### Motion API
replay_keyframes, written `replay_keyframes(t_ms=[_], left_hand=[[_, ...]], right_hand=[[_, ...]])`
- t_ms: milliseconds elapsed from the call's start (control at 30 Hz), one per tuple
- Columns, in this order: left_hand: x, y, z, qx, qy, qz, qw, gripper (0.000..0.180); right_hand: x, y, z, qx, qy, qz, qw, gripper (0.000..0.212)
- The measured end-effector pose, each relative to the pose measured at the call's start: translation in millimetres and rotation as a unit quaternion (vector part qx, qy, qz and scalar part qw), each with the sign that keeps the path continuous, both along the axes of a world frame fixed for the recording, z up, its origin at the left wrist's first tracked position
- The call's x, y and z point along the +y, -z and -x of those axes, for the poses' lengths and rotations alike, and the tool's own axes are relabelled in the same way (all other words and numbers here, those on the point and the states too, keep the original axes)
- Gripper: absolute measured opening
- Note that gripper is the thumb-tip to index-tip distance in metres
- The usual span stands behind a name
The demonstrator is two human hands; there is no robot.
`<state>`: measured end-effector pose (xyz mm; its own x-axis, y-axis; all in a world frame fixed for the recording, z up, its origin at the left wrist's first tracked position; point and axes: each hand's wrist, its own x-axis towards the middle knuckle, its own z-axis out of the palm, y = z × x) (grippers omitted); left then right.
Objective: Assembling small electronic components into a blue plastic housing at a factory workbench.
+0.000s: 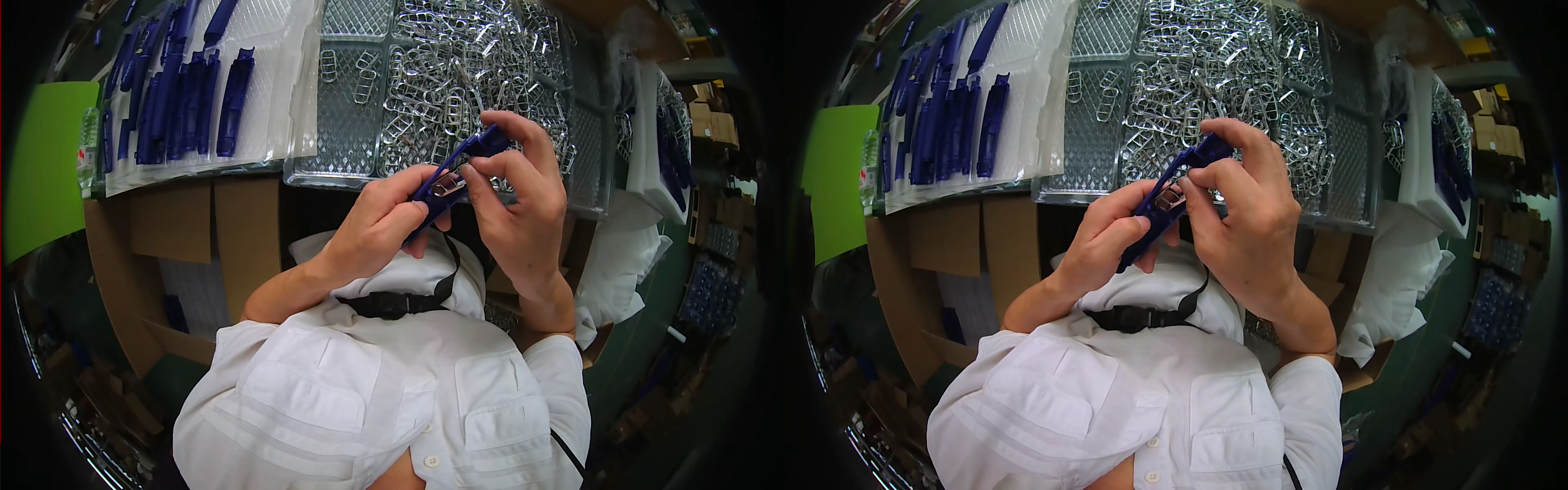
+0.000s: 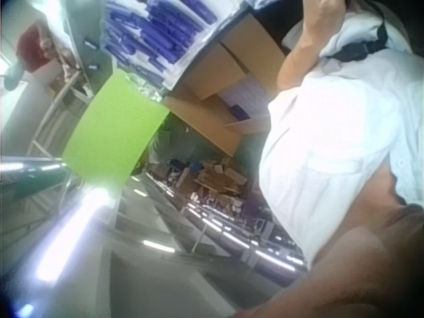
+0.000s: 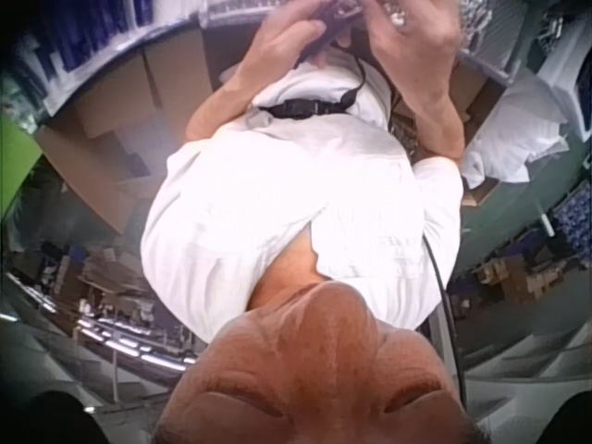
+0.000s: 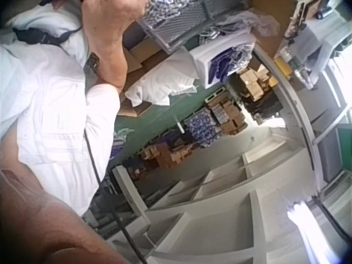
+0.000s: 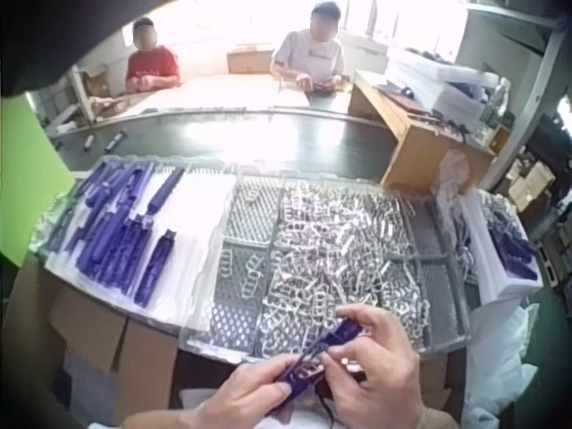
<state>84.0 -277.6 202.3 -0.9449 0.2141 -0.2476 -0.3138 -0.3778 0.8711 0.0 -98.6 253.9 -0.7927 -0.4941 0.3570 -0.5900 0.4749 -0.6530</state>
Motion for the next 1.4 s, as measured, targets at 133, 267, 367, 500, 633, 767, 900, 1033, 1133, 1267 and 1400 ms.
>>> replay_keyframes(t_ms=[133,267,367,500,633,767,900,1033,1133,1267,1400], left_hand=[[2,6,0,0.037,-0.004,0.071,0.997,0.034],[5,4,-1,0.058,-0.022,0.081,0.995,0.030],[6,9,-5,0.111,-0.044,0.091,0.989,0.028],[9,-1,2,0.118,-0.045,0.127,0.984,0.021],[14,2,7,0.069,-0.042,0.164,0.983,0.020],[19,2,10,0.053,-0.062,0.150,0.985,0.016],[14,6,12,0.073,-0.066,0.189,0.977,0.015],[-8,-16,11,0.160,0.053,0.216,0.962,0.033],[-15,-21,-7,0.173,0.048,0.143,0.973,0.047],[-6,-28,-14,0.338,-0.092,0.356,0.867,0.055],[2,-21,-16,0.344,-0.134,0.382,0.848,0.064]], right_hand=[[2,7,3,0.032,-0.017,-0.019,0.999,0.016],[-13,3,-16,-0.002,0.071,0.068,0.995,0.024],[-12,-7,-19,-0.035,0.138,0.124,0.982,0.032],[1,10,-10,-0.267,0.023,0.142,0.953,0.028],[1,18,-13,-0.268,0.004,0.149,0.952,0.024],[2,24,-12,-0.256,-0.005,0.167,0.952,0.024],[2,25,-8,-0.247,-0.025,0.176,0.953,0.025],[5,33,-1,-0.250,-0.057,0.288,0.923,0.023],[23,27,-5,-0.310,-0.132,0.371,0.865,0.044],[24,18,-20,-0.402,-0.176,0.458,0.773,0.073],[25,25,-19,-0.415,-0.161,0.450,0.774,0.069]])
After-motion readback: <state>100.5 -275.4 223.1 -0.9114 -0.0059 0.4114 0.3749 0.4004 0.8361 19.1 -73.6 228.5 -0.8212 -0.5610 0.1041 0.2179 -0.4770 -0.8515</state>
